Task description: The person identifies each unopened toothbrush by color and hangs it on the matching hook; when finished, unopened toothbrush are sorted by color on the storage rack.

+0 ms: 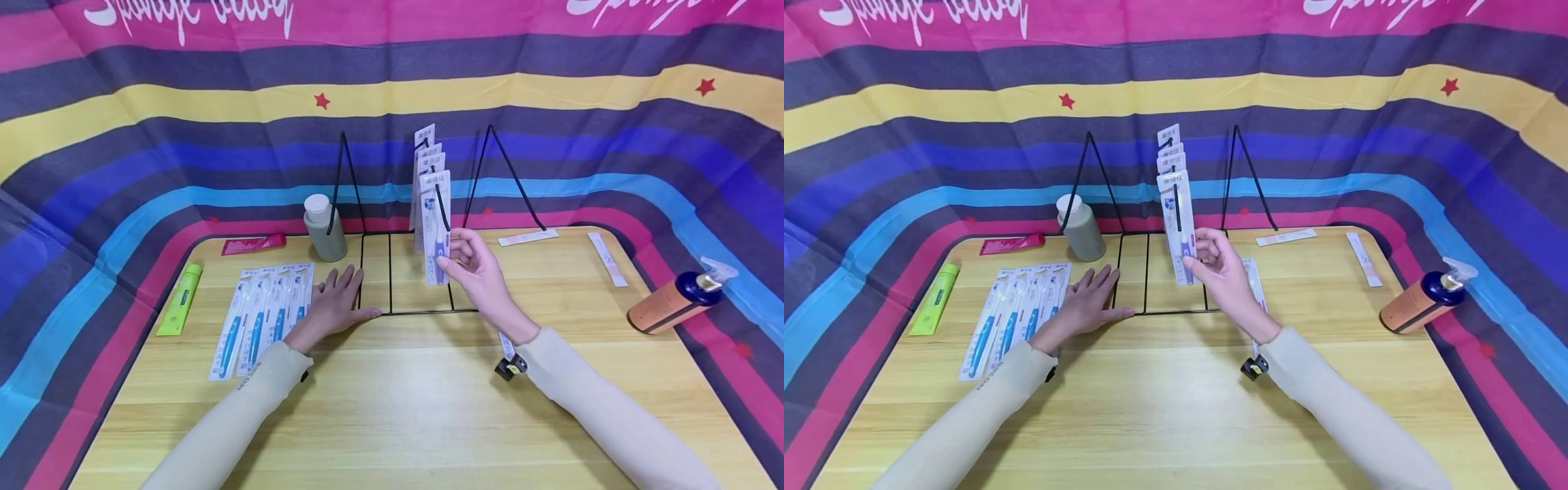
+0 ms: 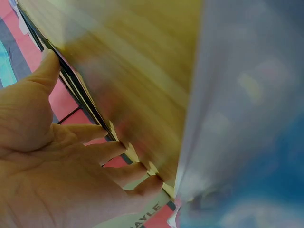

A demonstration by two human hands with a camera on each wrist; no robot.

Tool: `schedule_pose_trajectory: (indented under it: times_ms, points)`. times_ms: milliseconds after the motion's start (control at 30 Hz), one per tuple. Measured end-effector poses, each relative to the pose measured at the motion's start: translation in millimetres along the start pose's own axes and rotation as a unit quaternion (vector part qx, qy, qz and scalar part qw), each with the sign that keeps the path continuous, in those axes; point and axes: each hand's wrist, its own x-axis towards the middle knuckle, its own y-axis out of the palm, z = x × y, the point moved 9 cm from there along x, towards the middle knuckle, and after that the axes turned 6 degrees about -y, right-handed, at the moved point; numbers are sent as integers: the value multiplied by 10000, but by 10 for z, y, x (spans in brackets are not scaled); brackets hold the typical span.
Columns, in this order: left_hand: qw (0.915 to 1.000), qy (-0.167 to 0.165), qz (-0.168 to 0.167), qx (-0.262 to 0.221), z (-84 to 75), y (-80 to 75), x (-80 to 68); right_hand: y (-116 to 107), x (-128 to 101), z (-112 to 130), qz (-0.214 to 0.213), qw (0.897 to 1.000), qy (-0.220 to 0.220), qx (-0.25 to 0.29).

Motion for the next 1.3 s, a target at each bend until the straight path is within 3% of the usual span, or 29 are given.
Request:
schedule_pose_trajectory:
  times_ms: [233, 400, 600, 733, 900, 1000, 1133, 1300]
  points:
    - [10000, -29, 27, 2, -15, 11, -5, -47, 145, -185, -127, 9998, 182, -1]
    - [10000, -22, 7, -10, -25, 3, -1, -210, 132, -288, -240, 9988, 430, 83]
    - [10000, 15, -15, -36, -22, 5, 12, -510, -28, -307, -243, 9977, 624, -103]
    - [9999, -101, 31, 64, 12, 8, -15, -703, -241, -373, -284, 9924, 1104, -454]
    - [9999, -96, 28, 86, 12, 15, -25, -954, -567, -463, -523, 9757, 1913, -932]
    - [9999, -79, 29, 92, 8, 28, -14, -1079, -718, -509, -458, 9650, 2271, -1226]
    - [9999, -121, 27, 113, 20, 39, 3, -1184, -835, -542, 10, 9468, 2426, -2115]
    - [9999, -106, 5, 70, 25, 31, 23, -1255, -925, -556, 572, 9100, 2634, -3150]
